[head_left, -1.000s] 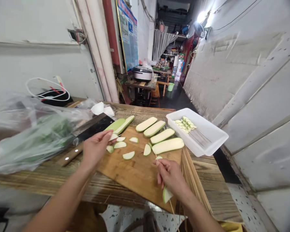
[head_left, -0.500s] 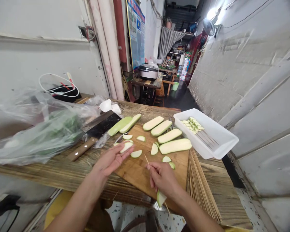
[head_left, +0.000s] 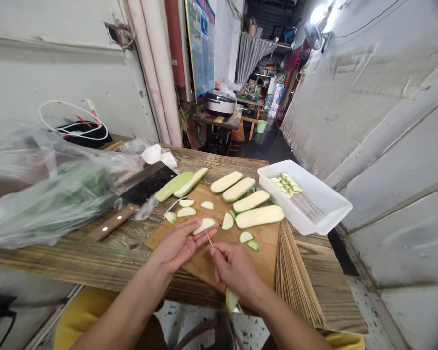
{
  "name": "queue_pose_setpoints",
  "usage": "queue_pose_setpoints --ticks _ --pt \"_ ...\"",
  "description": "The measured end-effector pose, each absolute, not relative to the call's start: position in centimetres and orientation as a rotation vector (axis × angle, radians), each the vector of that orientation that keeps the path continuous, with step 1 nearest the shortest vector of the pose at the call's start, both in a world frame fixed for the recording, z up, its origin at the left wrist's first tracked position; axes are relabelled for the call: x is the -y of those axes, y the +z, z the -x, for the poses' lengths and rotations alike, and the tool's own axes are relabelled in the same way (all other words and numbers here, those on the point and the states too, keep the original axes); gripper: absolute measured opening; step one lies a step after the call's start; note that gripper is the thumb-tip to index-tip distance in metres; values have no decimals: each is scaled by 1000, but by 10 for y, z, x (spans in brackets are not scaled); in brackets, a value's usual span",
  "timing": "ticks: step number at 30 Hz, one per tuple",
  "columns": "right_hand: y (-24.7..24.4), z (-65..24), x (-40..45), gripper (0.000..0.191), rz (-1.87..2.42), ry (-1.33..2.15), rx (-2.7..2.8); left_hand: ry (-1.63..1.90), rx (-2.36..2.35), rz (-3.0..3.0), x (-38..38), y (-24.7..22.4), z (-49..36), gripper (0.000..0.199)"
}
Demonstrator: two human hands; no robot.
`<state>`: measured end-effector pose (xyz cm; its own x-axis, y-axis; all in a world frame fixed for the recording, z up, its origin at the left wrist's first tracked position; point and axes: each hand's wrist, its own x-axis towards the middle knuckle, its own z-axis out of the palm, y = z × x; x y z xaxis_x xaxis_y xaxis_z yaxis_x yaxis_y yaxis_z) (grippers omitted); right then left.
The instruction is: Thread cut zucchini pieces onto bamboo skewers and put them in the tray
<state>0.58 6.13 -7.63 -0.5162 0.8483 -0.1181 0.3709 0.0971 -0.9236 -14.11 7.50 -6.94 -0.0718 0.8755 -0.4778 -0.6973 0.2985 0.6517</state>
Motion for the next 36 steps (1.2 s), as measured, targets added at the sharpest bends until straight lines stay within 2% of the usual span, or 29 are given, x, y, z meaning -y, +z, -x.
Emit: queue_pose_setpoints --ticks 13,36 --pt "-67 -14 -61 33 1215 1340 1934 1334 -1016 -248 -76 -63 129 15" --pt "-64 -19 -67 35 1265 914 2205 1309 -1017 -373 -72 -59 123 13"
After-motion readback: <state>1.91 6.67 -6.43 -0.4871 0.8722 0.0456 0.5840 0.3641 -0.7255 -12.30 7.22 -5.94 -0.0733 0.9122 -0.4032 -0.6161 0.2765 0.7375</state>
